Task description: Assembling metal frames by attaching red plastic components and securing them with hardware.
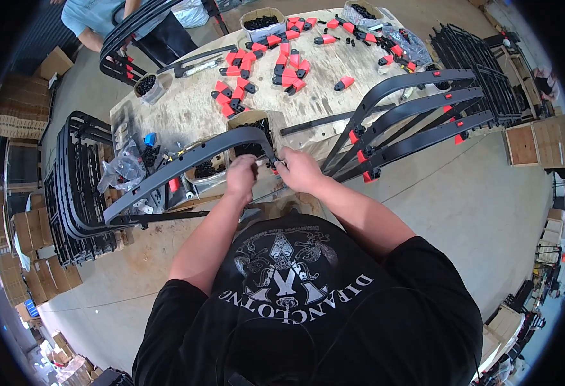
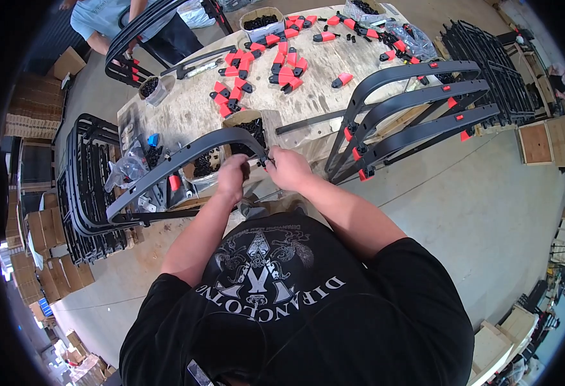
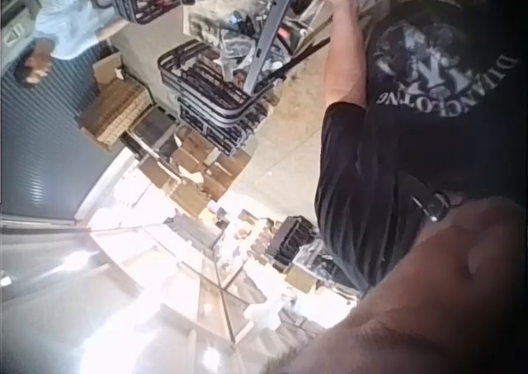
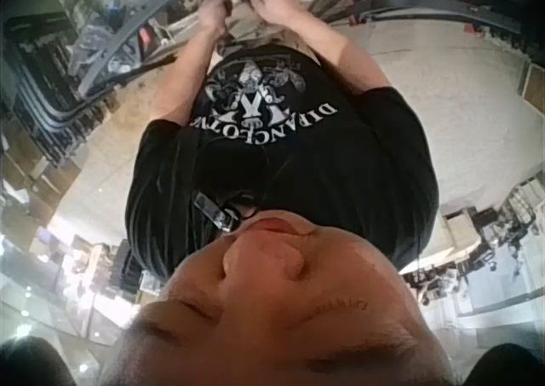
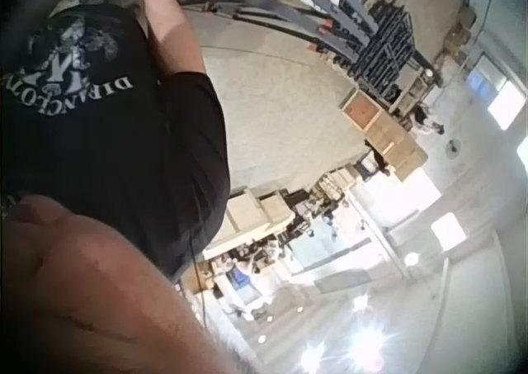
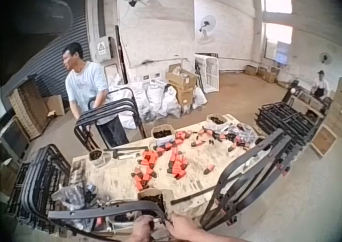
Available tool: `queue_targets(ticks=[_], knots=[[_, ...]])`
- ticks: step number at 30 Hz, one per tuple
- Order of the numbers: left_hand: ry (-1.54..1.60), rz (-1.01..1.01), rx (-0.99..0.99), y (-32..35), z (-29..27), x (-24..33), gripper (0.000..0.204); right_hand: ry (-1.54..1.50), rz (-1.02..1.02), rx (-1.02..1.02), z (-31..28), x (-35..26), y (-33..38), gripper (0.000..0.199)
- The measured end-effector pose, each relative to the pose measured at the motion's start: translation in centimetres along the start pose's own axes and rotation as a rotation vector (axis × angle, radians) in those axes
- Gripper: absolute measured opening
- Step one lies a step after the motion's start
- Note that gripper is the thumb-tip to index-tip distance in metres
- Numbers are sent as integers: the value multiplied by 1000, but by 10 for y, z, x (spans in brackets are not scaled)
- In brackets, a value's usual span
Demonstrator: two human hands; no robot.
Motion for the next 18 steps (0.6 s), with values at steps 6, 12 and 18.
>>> queue_targets(ticks=[6, 12, 18], knots=[[-106, -238, -258, 0, 15, -21, 13, 10, -26, 33, 4, 6, -2, 24], [-7, -246, -121, 15, 15, 1, 6, 14, -5, 24, 0, 1, 1, 23], [46, -303, -312, 4, 18, -15, 32, 8, -6, 16, 3, 1, -1, 22]])
Point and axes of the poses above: each hand's wrist, its own y-axis away from the middle knuckle, its own z-axis out of the palm, x = y × z, the point moved 3 cm from there along -y, towards the middle knuckle, and after that the axes turned 3 degrees about -x, right-handed, at the moved point
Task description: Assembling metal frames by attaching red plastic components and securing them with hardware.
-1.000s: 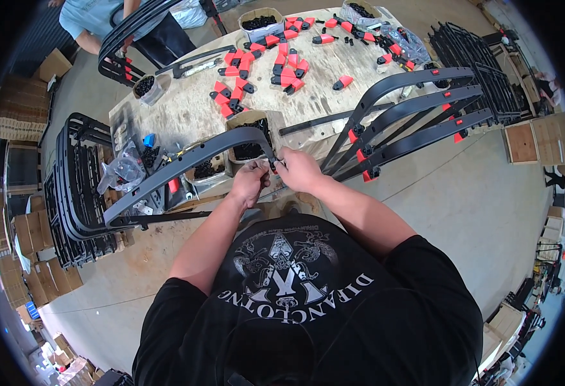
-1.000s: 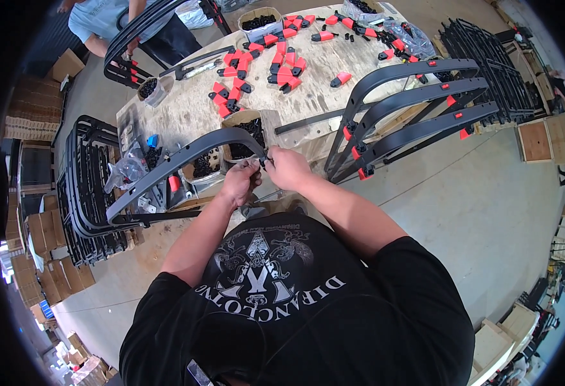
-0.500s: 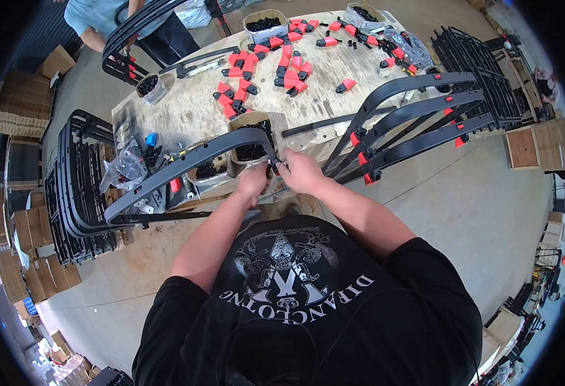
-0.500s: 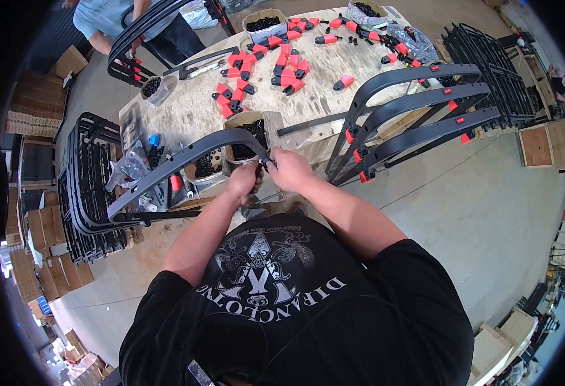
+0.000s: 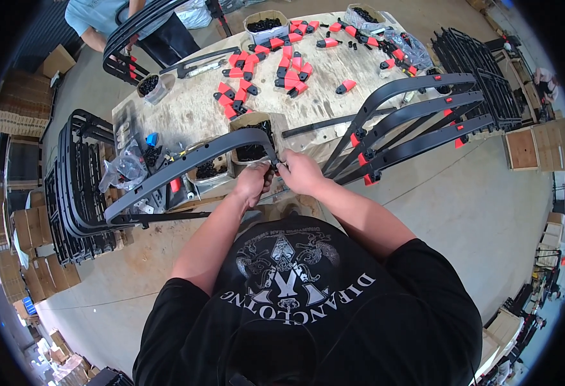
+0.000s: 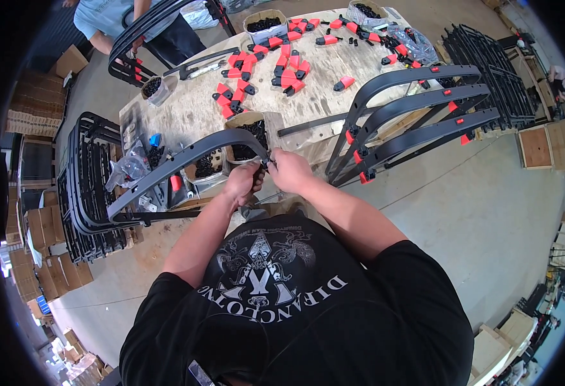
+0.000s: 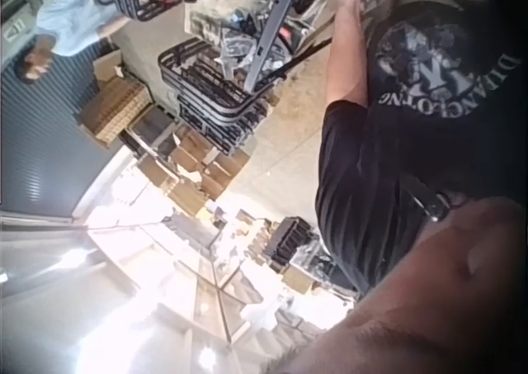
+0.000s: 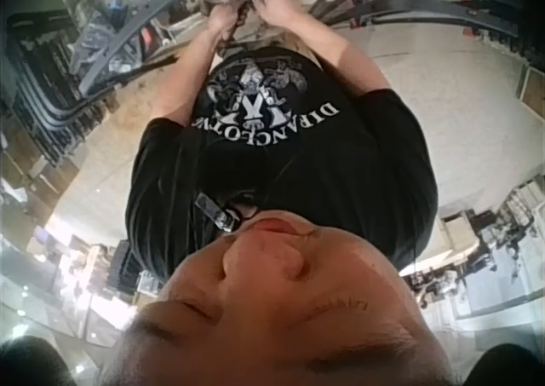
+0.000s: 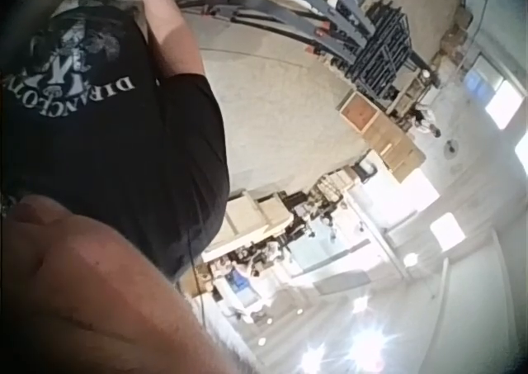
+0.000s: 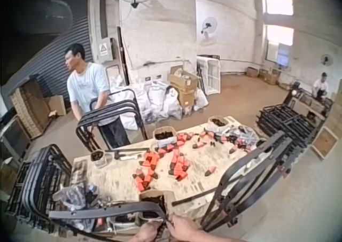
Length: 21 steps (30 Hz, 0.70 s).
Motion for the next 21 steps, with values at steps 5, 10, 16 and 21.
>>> queue_targets(ticks=[5, 10, 16, 21], knots=[[-495, 342, 96, 2, -10, 3, 25, 44, -15, -1, -1, -7, 0, 22], [-1207, 907, 289, 28, 5, 14, 20, 25, -8, -23, 1, -4, -1, 21], [-1367, 1058, 330, 43, 3, 16, 21, -88, -67, 99, 9, 8, 1, 22], [-1176, 847, 625, 71, -80, 18, 21, -1043, 297, 117, 26, 62, 32, 18]])
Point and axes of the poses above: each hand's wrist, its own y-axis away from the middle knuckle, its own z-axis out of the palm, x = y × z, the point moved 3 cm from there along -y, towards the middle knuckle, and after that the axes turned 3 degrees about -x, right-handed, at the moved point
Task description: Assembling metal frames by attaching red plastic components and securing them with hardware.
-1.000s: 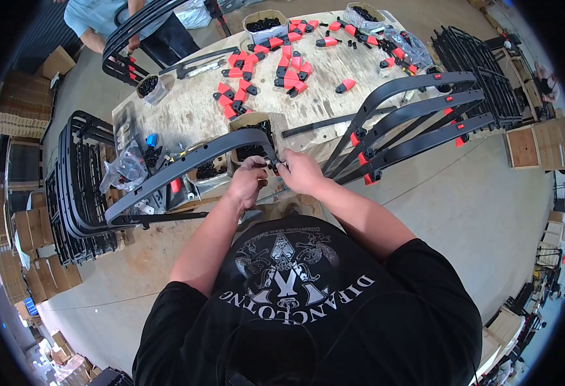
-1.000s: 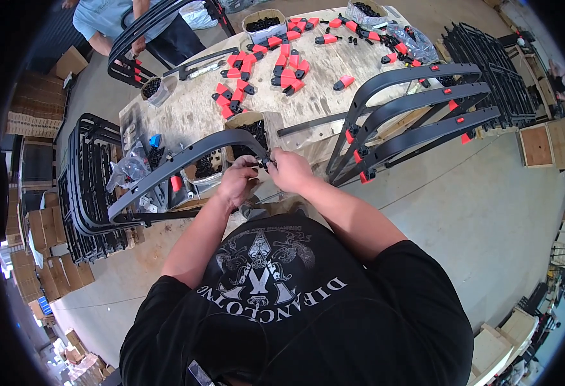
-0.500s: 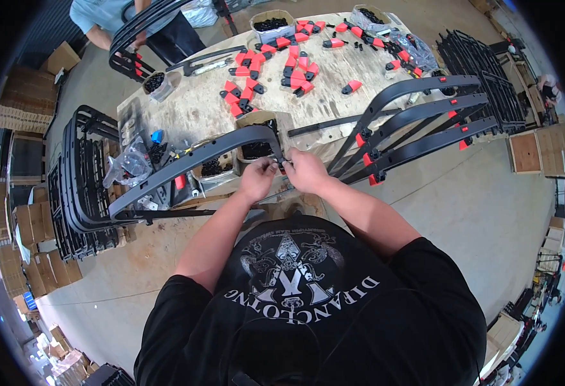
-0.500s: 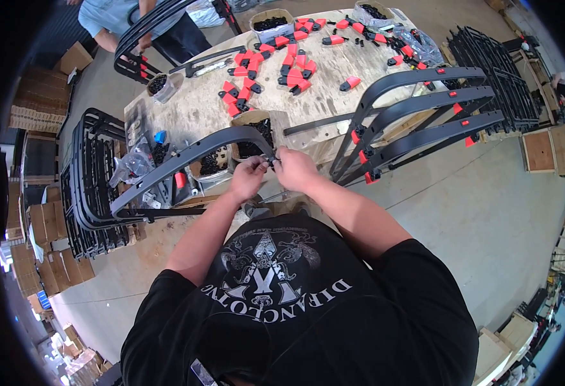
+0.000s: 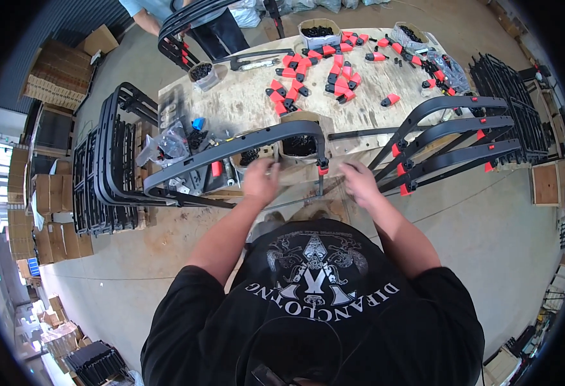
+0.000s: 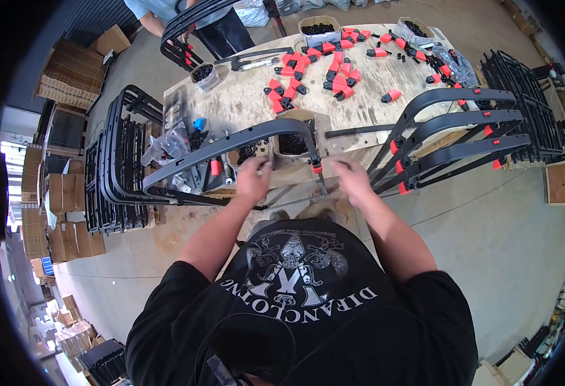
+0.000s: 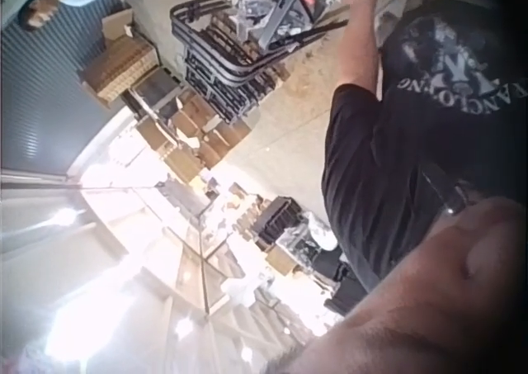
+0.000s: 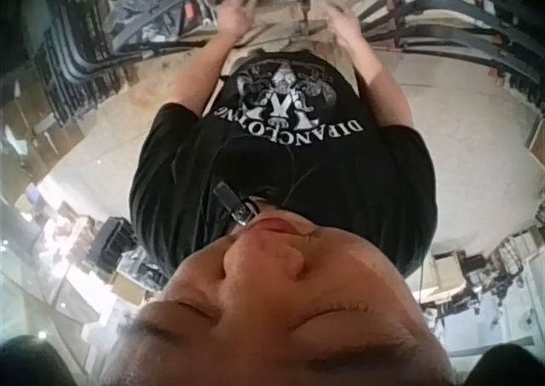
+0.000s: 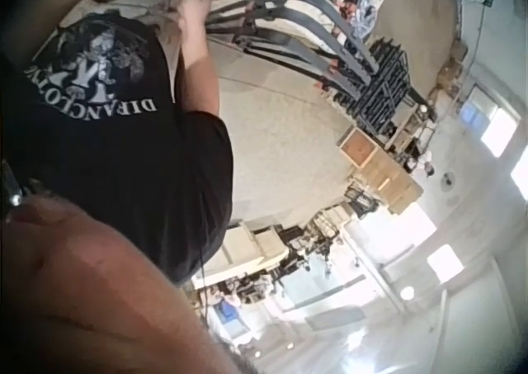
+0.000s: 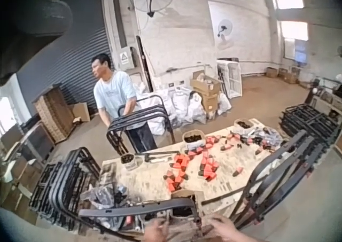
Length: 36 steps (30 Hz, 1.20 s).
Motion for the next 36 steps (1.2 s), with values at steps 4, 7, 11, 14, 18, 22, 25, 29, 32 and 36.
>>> queue_targets(ticks=[4, 7, 11, 14, 18, 22, 25, 29, 32, 36], knots=[[-80, -510, 88, 17, -37, -144, 29, -38, 293, -56, -61, 54, 52, 9], [-253, -732, -1, 7, -52, -180, 42, -63, 520, 93, -73, 92, 108, 9], [-309, -746, -142, -7, -61, -196, 51, -105, 585, 203, -23, 84, 148, 9], [-181, -707, -131, -7, -65, -200, 49, -93, 531, 184, 30, 93, 140, 12], [824, -673, -28, 35, -54, -220, 34, 28, 353, -61, 156, 78, 115, 23], [653, -239, -145, 73, -133, -134, 32, -279, 419, -242, 279, 70, 85, 27], [334, 202, -154, 90, -174, -110, 40, -436, 371, -298, 368, 45, 81, 31], [444, 355, -161, 102, -228, -123, 43, -554, 388, -366, 399, 64, 70, 41], [278, 363, -87, 117, -255, -155, 44, -637, 467, -535, 412, 59, 77, 62], [155, 300, -188, 135, -254, -184, 40, -690, 525, -629, 440, 61, 81, 60]])
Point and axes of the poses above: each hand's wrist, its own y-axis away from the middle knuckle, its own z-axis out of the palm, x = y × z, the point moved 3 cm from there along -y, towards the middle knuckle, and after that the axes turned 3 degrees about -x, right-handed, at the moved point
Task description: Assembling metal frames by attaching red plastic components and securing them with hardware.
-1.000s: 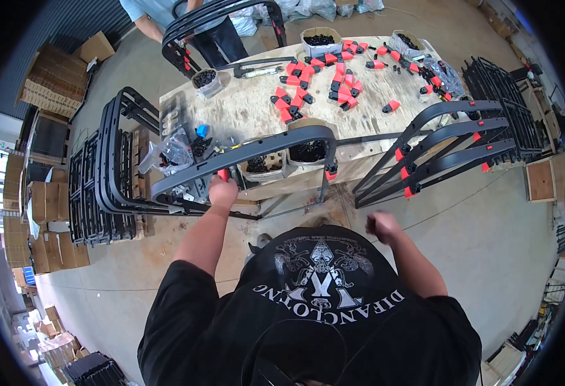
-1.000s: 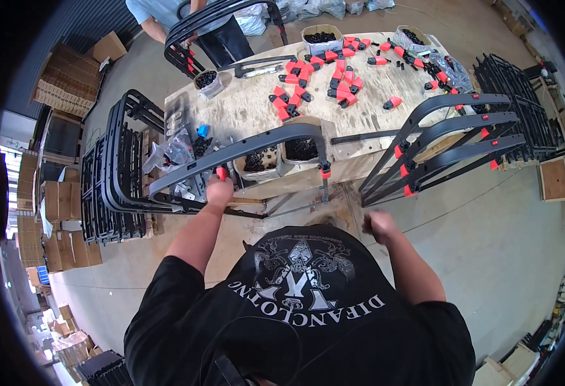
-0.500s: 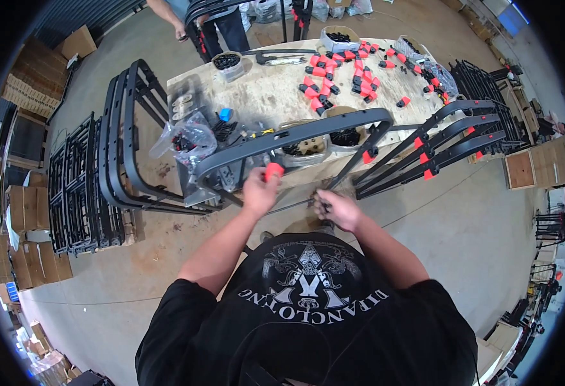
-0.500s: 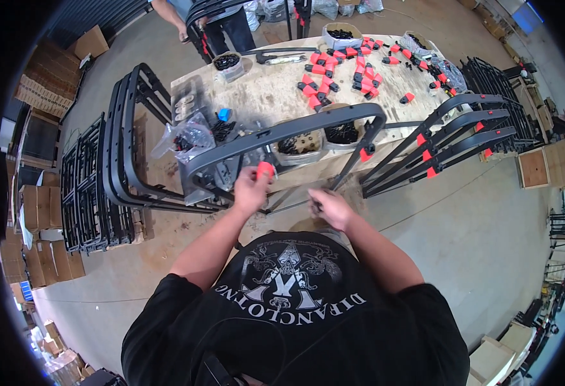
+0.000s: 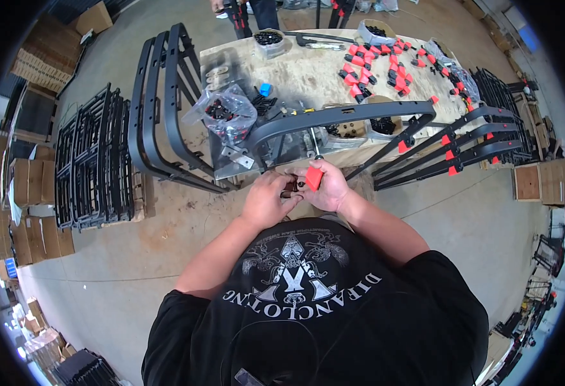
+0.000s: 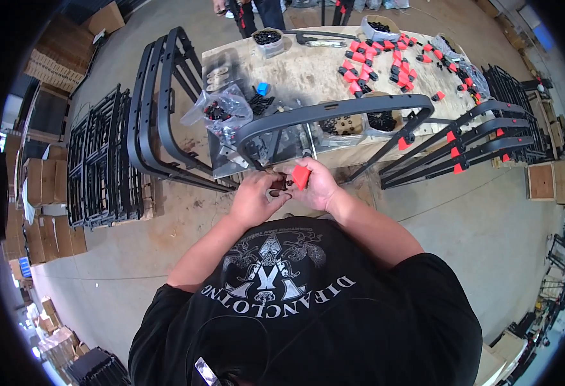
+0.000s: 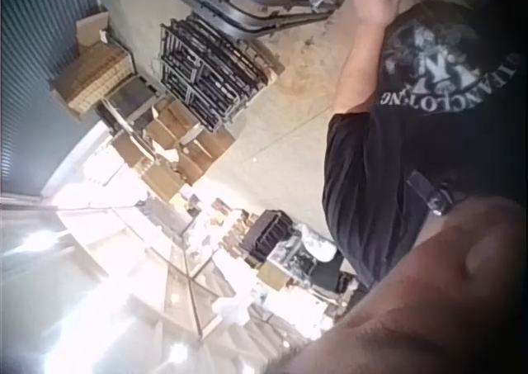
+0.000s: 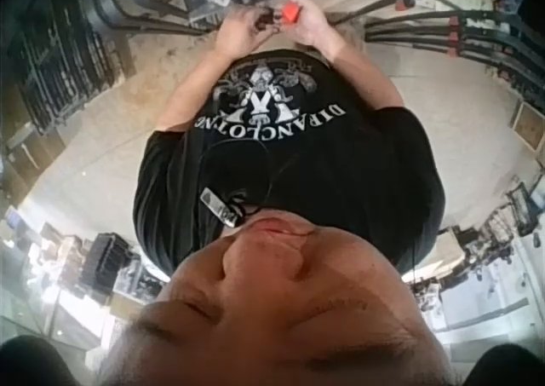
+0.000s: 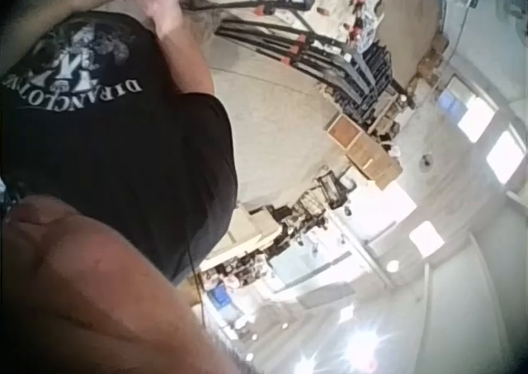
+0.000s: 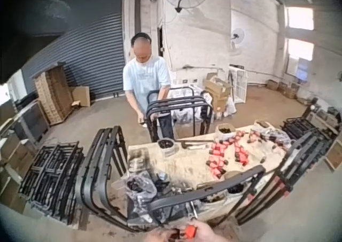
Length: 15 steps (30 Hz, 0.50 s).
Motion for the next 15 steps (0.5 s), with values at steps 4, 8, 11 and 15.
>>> queue_targets(ticks=[4, 8, 11, 15], knots=[[51, -106, -41, 10, -3, -15, 39, 89, 0, 70, -3, 7, -20, 57], [5, -227, -90, 16, 3, -28, 34, 84, 64, 204, -18, 13, -35, 47], [100, -350, 26, 26, 11, -43, 26, 70, 134, 169, -19, 22, -48, 40], [346, -809, 186, 46, 10, -78, 23, 277, 265, 128, -29, 33, -61, 36]])
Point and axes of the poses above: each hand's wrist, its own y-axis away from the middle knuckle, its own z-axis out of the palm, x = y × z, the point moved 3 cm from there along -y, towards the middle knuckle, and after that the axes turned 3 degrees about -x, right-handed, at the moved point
